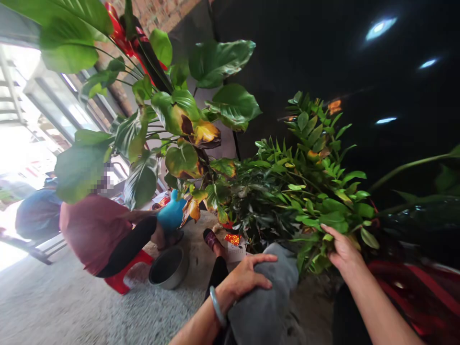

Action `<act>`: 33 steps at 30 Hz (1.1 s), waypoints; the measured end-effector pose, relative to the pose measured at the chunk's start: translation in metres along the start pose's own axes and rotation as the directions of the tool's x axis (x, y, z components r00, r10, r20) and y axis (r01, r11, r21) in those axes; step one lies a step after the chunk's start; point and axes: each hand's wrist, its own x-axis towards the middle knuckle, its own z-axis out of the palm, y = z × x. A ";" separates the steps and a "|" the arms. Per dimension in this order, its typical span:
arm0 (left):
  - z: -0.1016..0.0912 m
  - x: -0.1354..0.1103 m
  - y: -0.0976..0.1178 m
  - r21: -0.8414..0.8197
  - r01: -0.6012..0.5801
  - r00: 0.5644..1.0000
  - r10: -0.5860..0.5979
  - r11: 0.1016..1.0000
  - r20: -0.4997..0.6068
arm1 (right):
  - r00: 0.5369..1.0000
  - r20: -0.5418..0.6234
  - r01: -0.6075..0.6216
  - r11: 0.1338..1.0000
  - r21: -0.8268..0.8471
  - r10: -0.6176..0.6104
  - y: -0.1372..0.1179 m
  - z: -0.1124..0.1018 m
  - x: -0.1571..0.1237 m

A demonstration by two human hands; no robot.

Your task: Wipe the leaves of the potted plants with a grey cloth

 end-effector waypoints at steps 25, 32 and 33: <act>-0.063 -0.029 0.069 -0.227 -0.534 0.767 0.353 0.814 -0.536 | 0.999 0.005 0.035 0.999 0.010 -0.035 -0.004 0.004 -0.006; -0.049 -0.034 0.003 -0.206 -0.096 0.982 0.058 0.974 -0.181 | 0.999 0.000 0.048 0.999 0.006 -0.048 -0.003 0.001 -0.003; -0.051 -0.040 0.002 -0.230 -0.086 0.987 0.051 0.969 -0.154 | 0.999 -0.007 0.043 0.999 0.004 -0.043 -0.004 0.001 -0.003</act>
